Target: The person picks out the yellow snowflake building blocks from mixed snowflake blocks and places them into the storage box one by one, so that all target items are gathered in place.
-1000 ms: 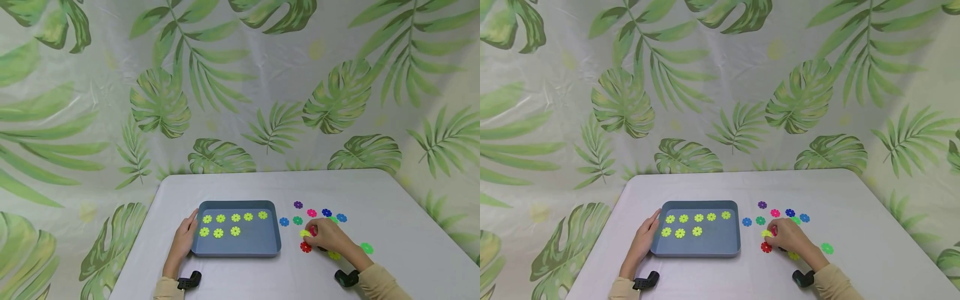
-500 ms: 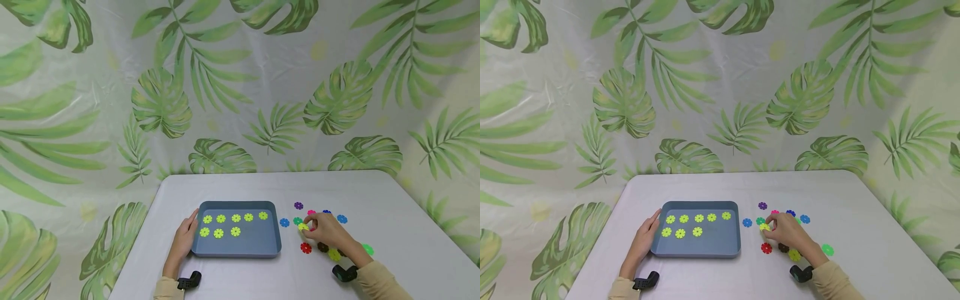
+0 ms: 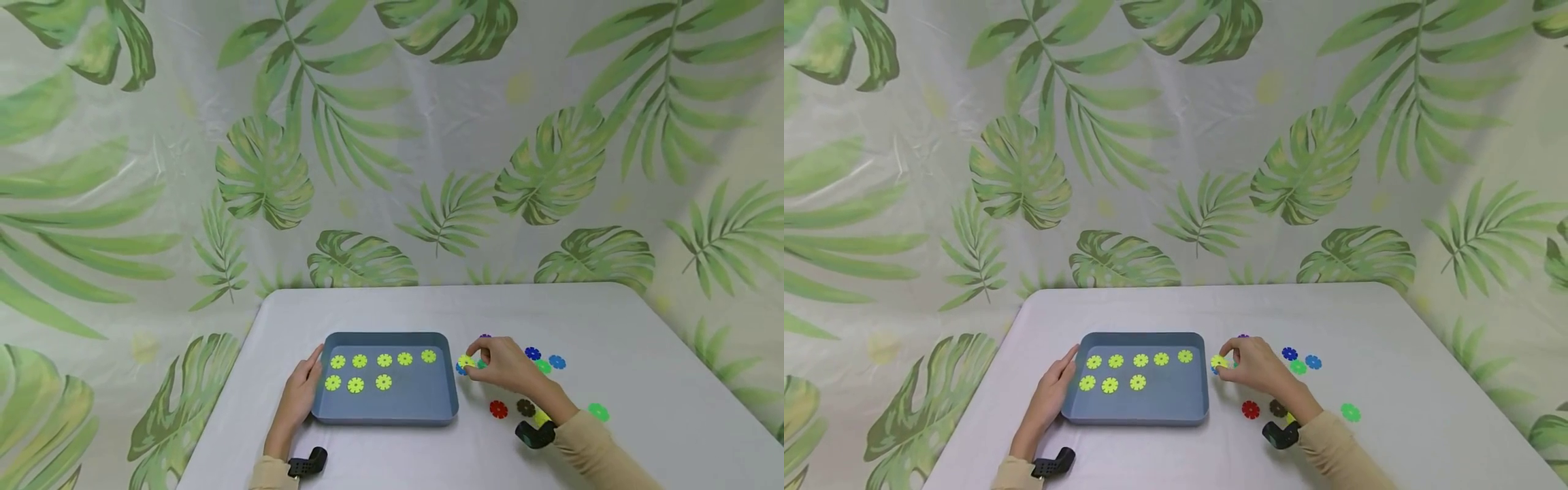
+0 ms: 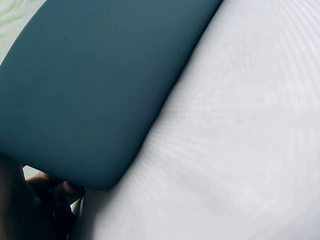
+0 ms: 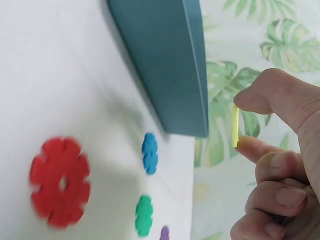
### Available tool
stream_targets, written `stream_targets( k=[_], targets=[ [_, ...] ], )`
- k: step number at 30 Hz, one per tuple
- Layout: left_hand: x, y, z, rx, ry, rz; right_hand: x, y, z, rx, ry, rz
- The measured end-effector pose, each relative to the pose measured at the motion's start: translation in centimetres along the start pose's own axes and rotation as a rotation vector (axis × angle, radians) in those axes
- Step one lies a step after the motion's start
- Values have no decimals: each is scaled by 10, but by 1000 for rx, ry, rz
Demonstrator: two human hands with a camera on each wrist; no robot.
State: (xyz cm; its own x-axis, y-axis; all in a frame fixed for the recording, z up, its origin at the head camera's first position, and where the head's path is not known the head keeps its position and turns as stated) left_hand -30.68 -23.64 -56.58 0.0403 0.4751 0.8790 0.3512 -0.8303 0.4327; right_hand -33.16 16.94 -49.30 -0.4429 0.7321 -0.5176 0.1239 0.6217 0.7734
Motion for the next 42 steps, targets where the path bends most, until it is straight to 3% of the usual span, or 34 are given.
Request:
stream_targets(
  k=[11, 20, 32, 42],
  targets=[
    [-3, 0, 4, -9, 13, 9, -36, -24, -13, -46, 87, -33],
    [-2, 1, 4, -9, -5, -2, -64, -53, -23, -151, 167, 36],
    [0, 0, 2, -11, -17, 9, -82, -78, -30, -210, 175, 124],
    [3, 2, 0, 0, -25, 3, -87, -94, -35, -228, 239, 198]
  ],
)
Point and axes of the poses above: each hand's wrist, its own z-axis away from the middle knuckle, its own y-axis out of the back of the hand, x = y × z, the point moved 4 cm from there along -z, towards the middle knuckle, and after that the axes turned 11 degrees about x, right-handed, at the moved point
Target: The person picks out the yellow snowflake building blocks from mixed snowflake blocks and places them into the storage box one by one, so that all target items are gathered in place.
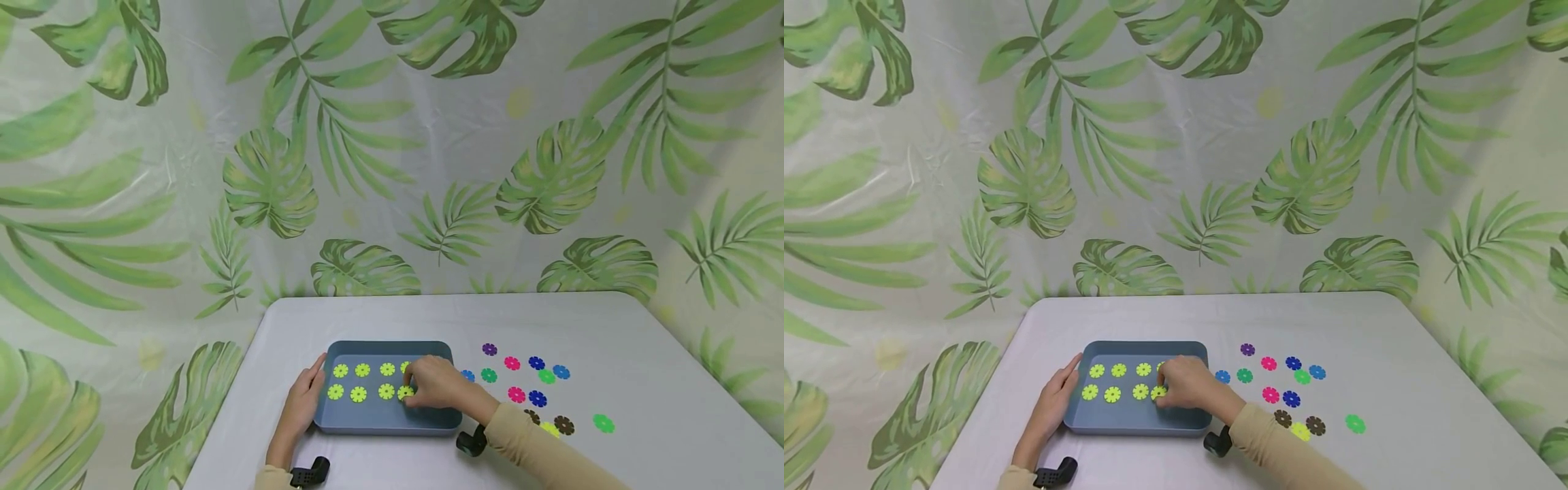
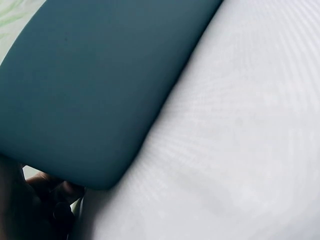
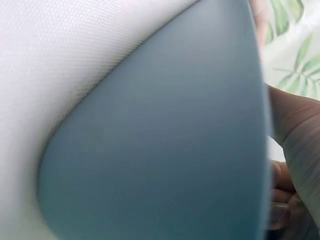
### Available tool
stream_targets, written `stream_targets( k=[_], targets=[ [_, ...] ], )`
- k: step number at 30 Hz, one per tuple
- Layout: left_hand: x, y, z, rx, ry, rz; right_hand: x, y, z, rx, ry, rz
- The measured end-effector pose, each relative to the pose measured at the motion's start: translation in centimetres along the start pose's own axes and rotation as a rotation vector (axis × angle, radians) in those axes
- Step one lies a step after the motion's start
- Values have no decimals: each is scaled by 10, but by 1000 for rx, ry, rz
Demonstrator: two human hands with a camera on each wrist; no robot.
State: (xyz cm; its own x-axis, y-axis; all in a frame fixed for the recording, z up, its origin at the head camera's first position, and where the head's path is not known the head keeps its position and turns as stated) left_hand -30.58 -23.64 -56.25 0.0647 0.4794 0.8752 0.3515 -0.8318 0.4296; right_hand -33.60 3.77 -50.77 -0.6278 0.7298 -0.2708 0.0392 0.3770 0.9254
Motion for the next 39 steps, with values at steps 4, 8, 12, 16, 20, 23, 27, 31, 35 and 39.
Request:
stream_targets(
  k=[4, 8, 12, 16, 20, 23, 27, 31, 35, 39],
  targets=[
    [1, -1, 0, 6, 6, -11, -2, -6, -2, -5, 21, 32],
    [1, -2, 0, 6, 13, -13, -3, -11, -2, -13, 16, 44],
    [1, -2, 0, 4, 16, -4, -4, -13, -2, -15, 8, 59],
    [1, -2, 0, 6, 17, -2, -5, -13, -2, -8, 10, 75],
    [2, -2, 0, 3, 13, -11, -5, -13, -3, -6, 13, 76],
    [2, -1, 0, 3, 11, -13, -5, -14, -2, -4, 15, 73],
    [2, 0, 0, 4, 10, -15, -4, -13, -1, 1, 21, 70],
    [1, 0, 0, 1, 12, -9, -4, -12, 1, 3, 18, 64],
    [0, 0, 0, -3, 13, -7, -2, -9, 3, 10, 4, 47],
    [0, 0, 0, 0, 13, -17, 0, -2, 8, 42, -13, 2]
  ],
)
Point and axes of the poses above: each hand's wrist, its own z-axis away from the middle knuckle, its own y-axis out of the back of the hand, x = y × z, the point moved 4 cm from there along -z, towards the middle knuckle, and after that the axes turned 11 degrees about x, right-handed, at the moved point
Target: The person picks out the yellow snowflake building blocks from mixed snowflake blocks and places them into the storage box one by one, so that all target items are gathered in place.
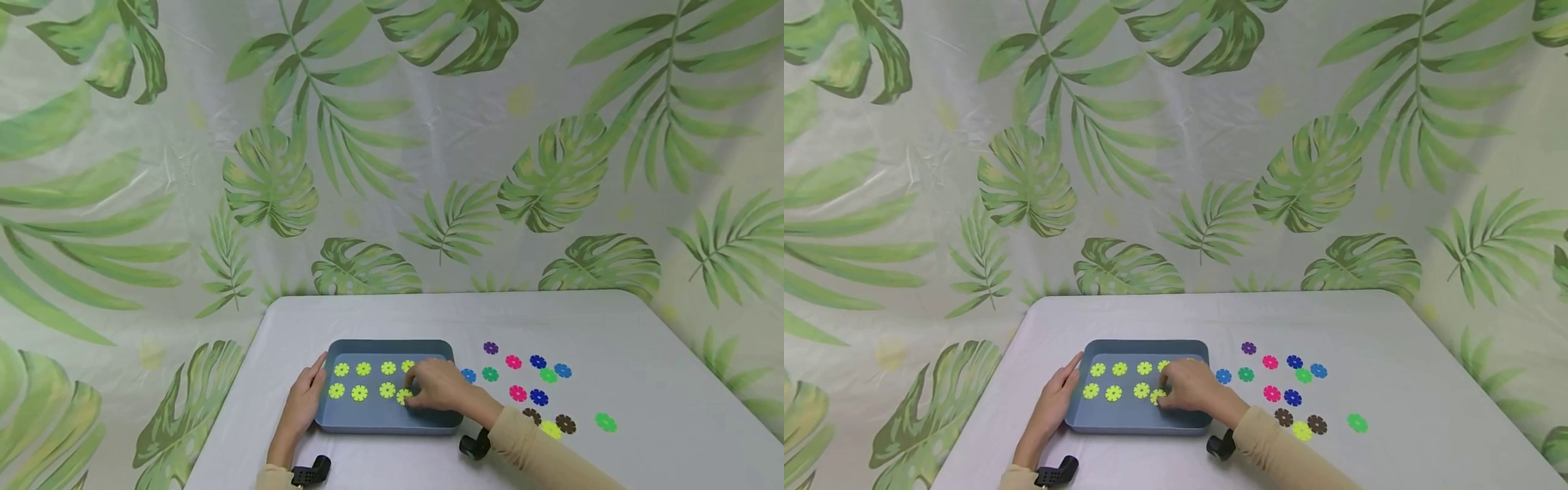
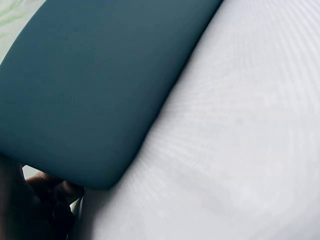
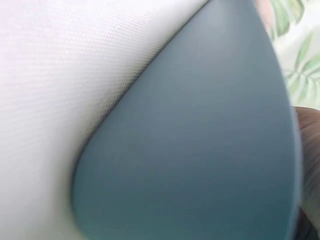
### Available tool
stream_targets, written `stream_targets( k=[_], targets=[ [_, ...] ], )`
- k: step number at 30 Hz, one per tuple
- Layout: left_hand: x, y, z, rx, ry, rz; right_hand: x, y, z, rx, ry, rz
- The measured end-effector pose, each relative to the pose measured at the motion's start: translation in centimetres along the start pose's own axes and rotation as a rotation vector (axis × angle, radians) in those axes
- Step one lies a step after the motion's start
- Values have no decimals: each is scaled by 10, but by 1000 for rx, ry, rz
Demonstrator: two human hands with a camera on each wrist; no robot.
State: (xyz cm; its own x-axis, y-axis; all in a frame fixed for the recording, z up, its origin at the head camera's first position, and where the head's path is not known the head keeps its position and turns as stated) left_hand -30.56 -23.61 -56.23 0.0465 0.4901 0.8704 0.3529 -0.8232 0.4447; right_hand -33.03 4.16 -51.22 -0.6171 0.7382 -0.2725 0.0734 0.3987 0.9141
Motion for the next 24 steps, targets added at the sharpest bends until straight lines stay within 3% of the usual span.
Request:
stream_targets(
  k=[6, 14, 24],
  targets=[
    [-1, -1, 0, 2, 9, 11, 10, 15, 14, 87, -35, -88],
    [-1, 1, 1, -6, 3, 15, 30, 33, 37, 178, -144, -190],
    [-2, 0, 1, 6, 5, 7, 78, 58, 81, 293, -302, -193]
  ],
)
Point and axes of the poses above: each hand's wrist, its own z-axis away from the middle knuckle, its own y-axis out of the back of the hand, x = y × z, the point moved 4 cm from there along -z, towards the middle knuckle, and after that the axes turned 11 degrees about x, right-handed, at the moved point
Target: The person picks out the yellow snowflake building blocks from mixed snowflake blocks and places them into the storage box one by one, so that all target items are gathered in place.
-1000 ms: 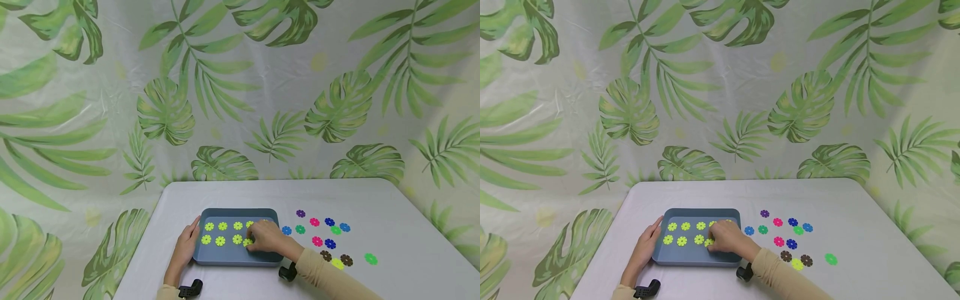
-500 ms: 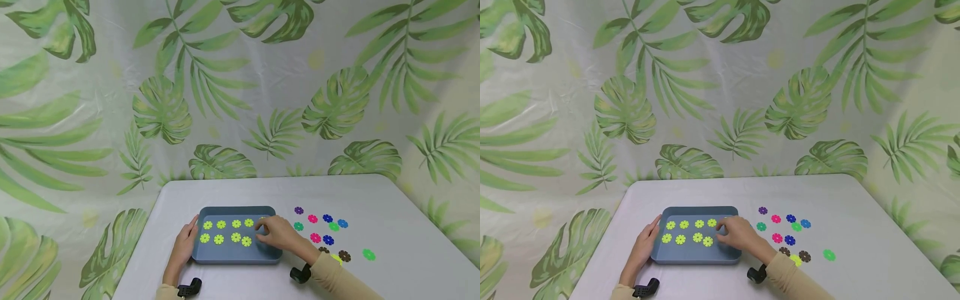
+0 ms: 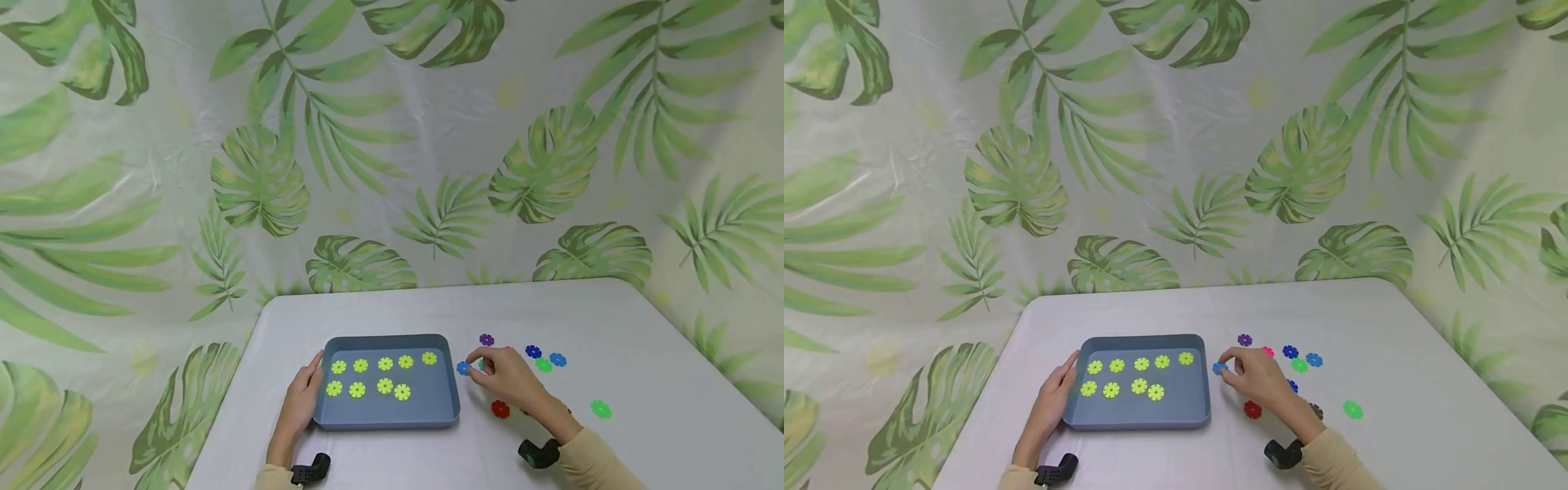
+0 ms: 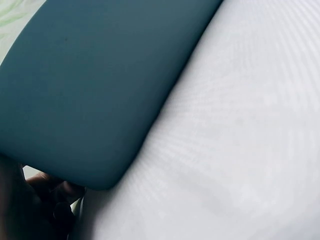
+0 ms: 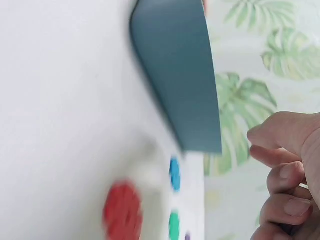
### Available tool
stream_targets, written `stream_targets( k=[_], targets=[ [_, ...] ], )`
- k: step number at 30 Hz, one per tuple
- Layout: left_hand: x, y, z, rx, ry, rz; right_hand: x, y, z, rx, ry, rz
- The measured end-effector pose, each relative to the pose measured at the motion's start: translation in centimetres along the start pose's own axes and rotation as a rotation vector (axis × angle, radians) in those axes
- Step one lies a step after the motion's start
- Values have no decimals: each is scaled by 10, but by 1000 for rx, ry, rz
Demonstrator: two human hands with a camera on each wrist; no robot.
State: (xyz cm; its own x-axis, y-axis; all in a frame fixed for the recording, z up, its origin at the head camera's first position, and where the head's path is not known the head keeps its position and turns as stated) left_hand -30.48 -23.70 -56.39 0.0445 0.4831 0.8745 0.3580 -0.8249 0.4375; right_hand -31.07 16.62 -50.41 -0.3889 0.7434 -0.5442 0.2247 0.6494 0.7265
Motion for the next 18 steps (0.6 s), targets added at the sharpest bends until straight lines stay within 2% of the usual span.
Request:
stream_targets(
  k=[10, 18],
  targets=[
    [-7, -3, 12, -20, 24, -5, 53, 30, 41, 14, -127, 63],
    [-2, -1, 1, -12, -5, -20, 76, 49, 54, 46, -164, 76]
  ],
)
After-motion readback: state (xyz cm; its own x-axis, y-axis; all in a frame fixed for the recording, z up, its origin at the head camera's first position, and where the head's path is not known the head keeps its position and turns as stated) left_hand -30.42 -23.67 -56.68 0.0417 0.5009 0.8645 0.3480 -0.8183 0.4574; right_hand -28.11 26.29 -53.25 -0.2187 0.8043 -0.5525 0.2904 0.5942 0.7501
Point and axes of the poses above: each hand's wrist, its own z-axis away from the middle knuckle, its own y-axis out of the back of the hand, x = y × z, the point moved 4 cm from there along -z, towards the middle knuckle, and after that the axes turned 11 degrees about x, right-handed, at the moved point
